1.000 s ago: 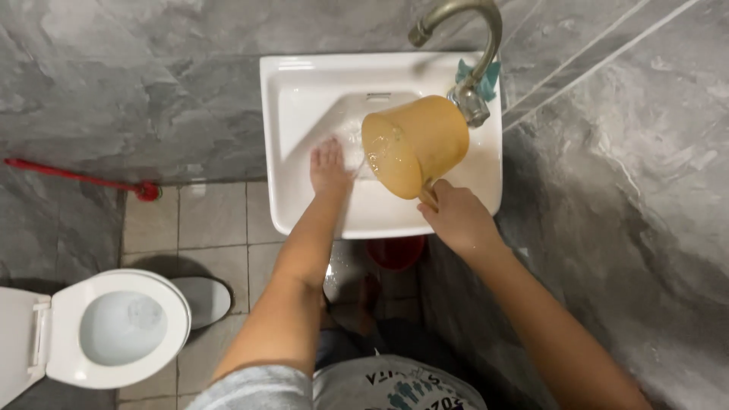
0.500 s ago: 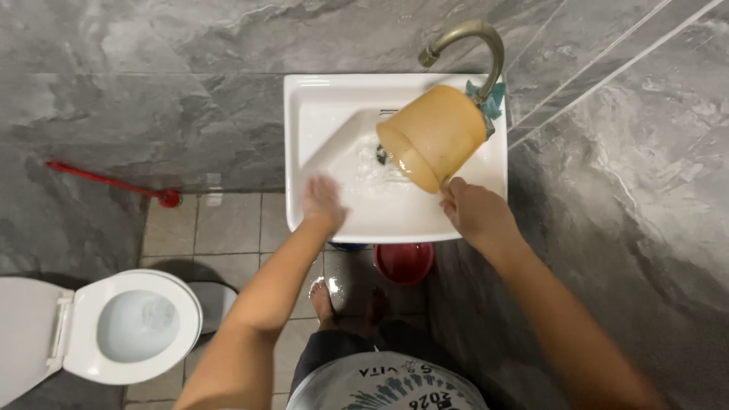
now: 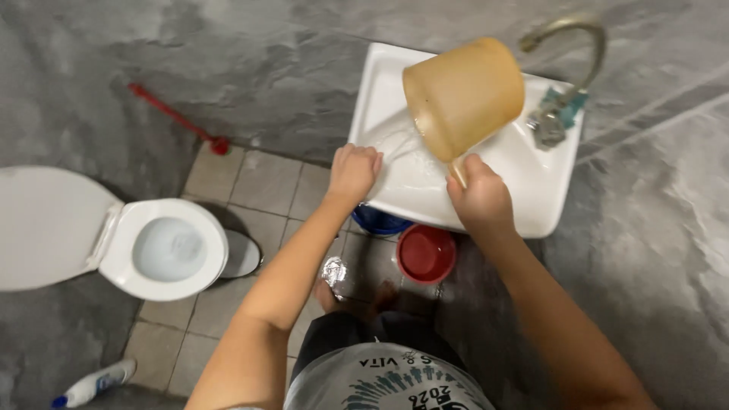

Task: The person cleans the bathroom sink and toilet using a scrubber and water.

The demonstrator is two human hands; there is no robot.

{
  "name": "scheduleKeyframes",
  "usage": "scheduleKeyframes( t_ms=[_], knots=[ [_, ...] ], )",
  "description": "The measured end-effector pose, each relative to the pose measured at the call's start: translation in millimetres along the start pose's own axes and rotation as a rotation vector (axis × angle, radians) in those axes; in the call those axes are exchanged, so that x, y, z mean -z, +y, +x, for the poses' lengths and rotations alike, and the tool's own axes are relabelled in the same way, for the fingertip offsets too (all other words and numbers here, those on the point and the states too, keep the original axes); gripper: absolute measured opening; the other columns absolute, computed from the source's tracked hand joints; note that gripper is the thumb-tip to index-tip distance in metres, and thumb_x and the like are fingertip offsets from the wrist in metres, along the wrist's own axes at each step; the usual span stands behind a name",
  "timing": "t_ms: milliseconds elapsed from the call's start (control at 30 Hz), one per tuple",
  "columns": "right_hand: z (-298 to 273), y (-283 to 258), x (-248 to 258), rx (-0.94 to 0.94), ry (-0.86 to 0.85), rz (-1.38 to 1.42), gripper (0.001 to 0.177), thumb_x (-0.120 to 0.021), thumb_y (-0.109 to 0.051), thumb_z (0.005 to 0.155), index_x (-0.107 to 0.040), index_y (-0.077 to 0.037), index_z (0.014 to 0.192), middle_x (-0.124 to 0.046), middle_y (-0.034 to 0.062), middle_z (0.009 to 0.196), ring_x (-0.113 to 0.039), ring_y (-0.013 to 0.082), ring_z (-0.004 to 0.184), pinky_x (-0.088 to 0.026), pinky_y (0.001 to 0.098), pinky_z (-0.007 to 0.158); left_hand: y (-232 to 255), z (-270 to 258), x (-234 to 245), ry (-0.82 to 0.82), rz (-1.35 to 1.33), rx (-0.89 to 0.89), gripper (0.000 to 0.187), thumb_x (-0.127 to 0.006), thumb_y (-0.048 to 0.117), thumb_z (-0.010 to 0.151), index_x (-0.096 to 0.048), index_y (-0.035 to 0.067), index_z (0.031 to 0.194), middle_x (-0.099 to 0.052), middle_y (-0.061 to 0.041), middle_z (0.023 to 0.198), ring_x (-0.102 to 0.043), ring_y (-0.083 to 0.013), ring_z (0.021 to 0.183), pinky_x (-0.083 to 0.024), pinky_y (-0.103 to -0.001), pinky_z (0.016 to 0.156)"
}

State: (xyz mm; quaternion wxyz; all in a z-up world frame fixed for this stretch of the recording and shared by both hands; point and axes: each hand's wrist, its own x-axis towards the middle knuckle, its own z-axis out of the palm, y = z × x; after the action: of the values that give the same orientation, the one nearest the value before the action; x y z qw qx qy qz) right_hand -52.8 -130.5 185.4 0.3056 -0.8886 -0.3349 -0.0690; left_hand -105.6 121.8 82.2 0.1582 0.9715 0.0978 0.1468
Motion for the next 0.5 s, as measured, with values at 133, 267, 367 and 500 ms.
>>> scheduleKeyframes(
  t_ms=[133, 267, 367, 500],
  knots=[
    [8, -32, -10, -0.162, -0.067, 0.29, 0.025, -0.078, -0.013, 0.091, -0.059, 0.001, 0.099, -0.071, 0.0172, 0.082, -0.066, 0.0297, 0.068, -0.052, 0.0394, 0.059, -15, -23, 33, 0.225, -0.076, -0.009, 0.013, -0.068, 0.018, 0.092, -0.068, 0.007, 0.084, -0.067, -0.012, 0.09, -0.058, -0.035, 0.096, -0.044, -0.05, 0.092],
    [9, -75, -26, -0.314, -0.163, 0.857, 0.023, -0.075, -0.011, 0.092, -0.057, 0.003, 0.098, -0.069, 0.006, 0.081, -0.062, 0.008, 0.058, -0.05, 0.0256, 0.051, -48, -55, 53, 0.326, -0.123, 0.032, 0.014, -0.07, 0.014, 0.086, -0.068, 0.007, 0.098, -0.064, -0.011, 0.103, -0.056, -0.0353, 0.107, -0.038, -0.055, 0.104],
    [7, -131, -36, -0.417, -0.291, 0.937, 0.021, -0.074, -0.011, 0.091, -0.058, 0.001, 0.097, -0.066, 0.006, 0.075, -0.06, 0.0093, 0.053, -0.049, 0.0239, 0.047, -79, -89, 75, 0.309, -0.141, 0.123, 0.02, -0.069, 0.014, 0.088, -0.067, 0.008, 0.107, -0.064, -0.01, 0.108, -0.056, -0.0342, 0.112, -0.033, -0.059, 0.111],
    [-7, -203, -74, -0.333, -0.374, 0.972, 0.02, -0.073, -0.012, 0.094, -0.059, 0.002, 0.097, -0.067, 0.0075, 0.074, -0.061, 0.0098, 0.053, -0.05, 0.0237, 0.048, -133, -156, 117, 0.334, -0.132, 0.213, 0.022, -0.068, 0.014, 0.09, -0.065, 0.008, 0.11, -0.064, -0.01, 0.111, -0.056, -0.0338, 0.116, -0.033, -0.058, 0.113]
  ],
)
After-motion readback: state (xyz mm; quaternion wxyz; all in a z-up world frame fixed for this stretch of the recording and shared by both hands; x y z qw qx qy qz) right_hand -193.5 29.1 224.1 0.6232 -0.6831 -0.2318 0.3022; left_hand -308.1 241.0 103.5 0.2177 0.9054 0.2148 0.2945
